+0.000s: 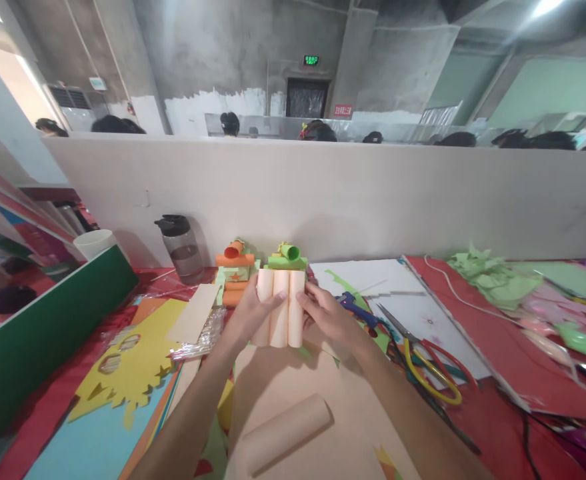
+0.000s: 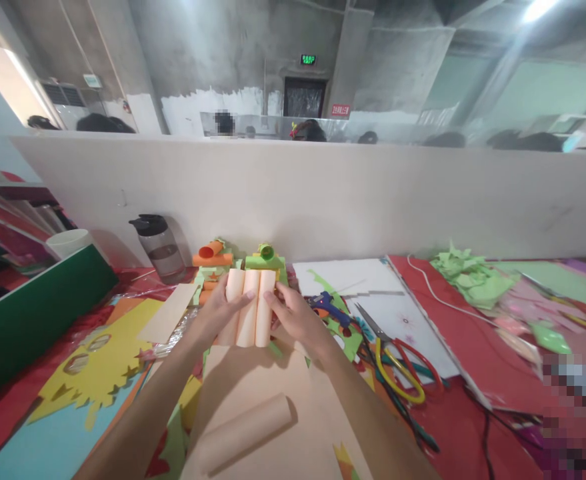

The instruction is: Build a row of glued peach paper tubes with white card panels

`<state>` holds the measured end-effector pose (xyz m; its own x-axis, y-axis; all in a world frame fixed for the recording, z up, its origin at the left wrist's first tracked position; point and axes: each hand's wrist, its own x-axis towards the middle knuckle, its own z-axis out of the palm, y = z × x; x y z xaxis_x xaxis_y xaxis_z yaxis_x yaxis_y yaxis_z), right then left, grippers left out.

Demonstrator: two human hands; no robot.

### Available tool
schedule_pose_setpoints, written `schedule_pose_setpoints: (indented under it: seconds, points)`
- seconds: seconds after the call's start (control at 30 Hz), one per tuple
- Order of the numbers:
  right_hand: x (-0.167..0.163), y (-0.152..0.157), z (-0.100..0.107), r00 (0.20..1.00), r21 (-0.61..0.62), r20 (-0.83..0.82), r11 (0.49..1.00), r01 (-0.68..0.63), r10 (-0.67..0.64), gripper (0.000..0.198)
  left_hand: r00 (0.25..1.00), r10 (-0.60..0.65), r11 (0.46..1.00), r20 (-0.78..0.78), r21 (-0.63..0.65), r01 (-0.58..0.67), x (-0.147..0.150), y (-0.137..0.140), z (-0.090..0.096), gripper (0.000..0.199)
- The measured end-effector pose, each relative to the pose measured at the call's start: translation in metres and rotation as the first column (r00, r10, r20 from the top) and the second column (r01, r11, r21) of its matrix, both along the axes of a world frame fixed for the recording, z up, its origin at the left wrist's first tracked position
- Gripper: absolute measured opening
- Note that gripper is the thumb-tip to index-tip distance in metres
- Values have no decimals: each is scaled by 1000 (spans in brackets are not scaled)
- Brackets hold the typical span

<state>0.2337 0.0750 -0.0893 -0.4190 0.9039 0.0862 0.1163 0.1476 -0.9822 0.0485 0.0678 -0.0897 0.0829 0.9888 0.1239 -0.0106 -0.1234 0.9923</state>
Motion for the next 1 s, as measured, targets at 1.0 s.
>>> schedule_pose_setpoints:
  seconds: [1.0]
  points:
    - [-2, -12, 19, 999, 183, 32, 983, -17, 11, 36, 984, -178, 983, -26, 41, 179, 2, -7, 5, 59]
